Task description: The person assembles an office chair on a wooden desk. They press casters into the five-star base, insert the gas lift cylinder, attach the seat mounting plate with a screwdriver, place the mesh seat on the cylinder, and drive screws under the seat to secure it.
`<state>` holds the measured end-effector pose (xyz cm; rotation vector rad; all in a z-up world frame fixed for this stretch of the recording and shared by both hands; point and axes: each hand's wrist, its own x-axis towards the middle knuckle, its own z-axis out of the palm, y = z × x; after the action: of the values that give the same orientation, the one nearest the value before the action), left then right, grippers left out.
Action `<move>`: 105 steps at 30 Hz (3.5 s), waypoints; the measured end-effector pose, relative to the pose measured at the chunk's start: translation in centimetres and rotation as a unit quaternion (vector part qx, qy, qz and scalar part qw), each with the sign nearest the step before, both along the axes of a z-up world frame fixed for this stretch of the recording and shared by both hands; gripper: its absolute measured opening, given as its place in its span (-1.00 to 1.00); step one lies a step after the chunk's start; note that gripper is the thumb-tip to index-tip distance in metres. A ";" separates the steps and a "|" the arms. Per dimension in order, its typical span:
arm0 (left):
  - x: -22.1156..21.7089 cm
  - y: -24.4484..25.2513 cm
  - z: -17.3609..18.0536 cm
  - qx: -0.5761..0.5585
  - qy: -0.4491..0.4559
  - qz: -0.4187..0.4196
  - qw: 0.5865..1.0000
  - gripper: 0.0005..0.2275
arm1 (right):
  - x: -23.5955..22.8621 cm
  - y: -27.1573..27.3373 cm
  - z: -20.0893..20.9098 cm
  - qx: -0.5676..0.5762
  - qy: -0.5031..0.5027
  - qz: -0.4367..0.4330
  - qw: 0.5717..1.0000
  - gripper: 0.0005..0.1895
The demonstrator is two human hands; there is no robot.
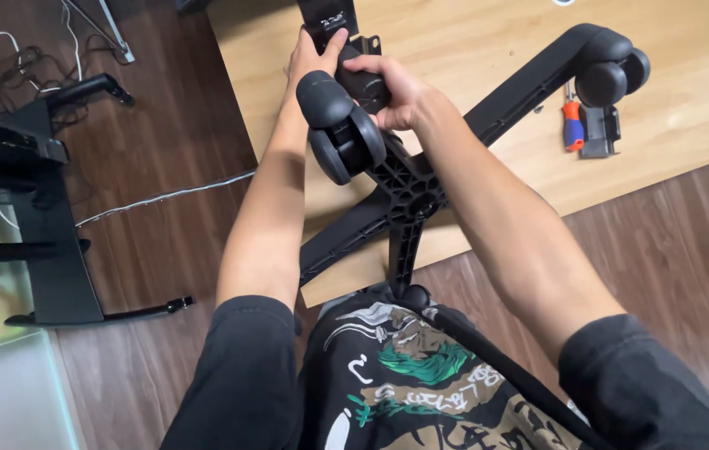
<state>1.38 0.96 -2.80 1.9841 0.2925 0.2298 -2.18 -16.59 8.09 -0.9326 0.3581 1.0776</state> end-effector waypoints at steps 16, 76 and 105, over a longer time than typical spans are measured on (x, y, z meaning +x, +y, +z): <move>1.4 -1.2 -2.8 0.043 0.023 0.070 0.996 -0.37 | 1.4 0.0 -3.1 -0.122 -0.115 0.070 0.983 -0.69; 3.0 1.0 -9.9 -0.085 0.033 -0.025 0.996 -0.37 | 1.1 3.9 -1.5 -0.589 -0.571 0.253 0.512 -0.53; 5.5 0.8 -12.6 0.185 -0.067 -0.115 0.974 -0.50 | 3.5 -0.4 -6.0 0.011 -0.080 0.064 0.995 -0.66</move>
<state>6.84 1.77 -15.36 2.3346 -0.0771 0.2833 1.33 -16.99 2.09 -1.0264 0.1547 1.1125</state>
